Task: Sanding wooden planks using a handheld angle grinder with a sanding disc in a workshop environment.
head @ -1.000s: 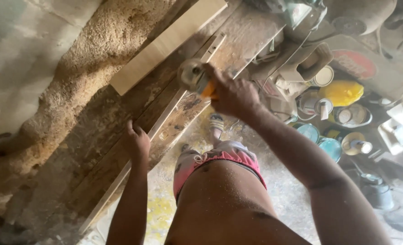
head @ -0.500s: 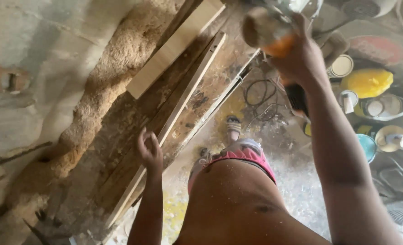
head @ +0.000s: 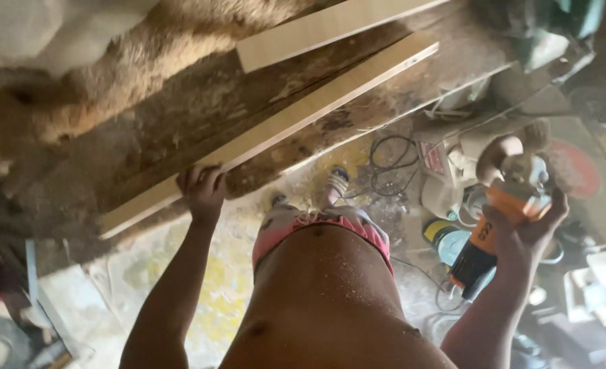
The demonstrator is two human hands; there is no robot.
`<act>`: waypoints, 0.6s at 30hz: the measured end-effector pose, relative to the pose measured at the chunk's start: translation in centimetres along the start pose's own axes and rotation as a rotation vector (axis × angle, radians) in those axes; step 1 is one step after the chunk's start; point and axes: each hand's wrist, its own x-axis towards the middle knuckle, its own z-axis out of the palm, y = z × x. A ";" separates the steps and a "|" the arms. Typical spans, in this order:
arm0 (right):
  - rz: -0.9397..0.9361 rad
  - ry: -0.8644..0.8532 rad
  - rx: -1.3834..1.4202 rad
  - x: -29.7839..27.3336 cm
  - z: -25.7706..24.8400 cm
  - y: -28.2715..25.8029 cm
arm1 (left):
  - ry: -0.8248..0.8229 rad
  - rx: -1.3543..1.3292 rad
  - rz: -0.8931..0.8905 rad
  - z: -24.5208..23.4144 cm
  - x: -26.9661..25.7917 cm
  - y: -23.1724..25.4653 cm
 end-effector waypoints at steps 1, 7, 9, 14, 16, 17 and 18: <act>-0.046 0.030 -0.065 -0.2 0.0 0.4 | -0.109 -0.053 -0.016 0.1 -0.8 -0.4; -0.052 0.001 -0.130 -1.2 1.5 1.0 | -0.263 -0.092 -0.181 -2.0 -2.5 -1.3; -0.049 -0.017 -0.147 -1.4 2.4 0.6 | -0.281 -0.075 -0.227 -2.9 -1.0 -1.8; -0.355 -0.193 -0.032 0.7 3.7 3.6 | -0.676 -0.228 -0.138 -3.3 1.2 -4.9; -0.291 -0.194 -0.080 -0.4 5.3 0.9 | -0.788 -0.216 -0.175 -3.4 1.9 -5.5; -0.219 -0.173 -0.139 -1.3 5.9 -0.5 | -0.909 -0.221 -0.196 -3.3 2.4 -5.8; -0.216 -0.179 -0.133 -1.4 6.4 -0.5 | -0.912 -0.214 -0.199 -4.4 3.0 -6.0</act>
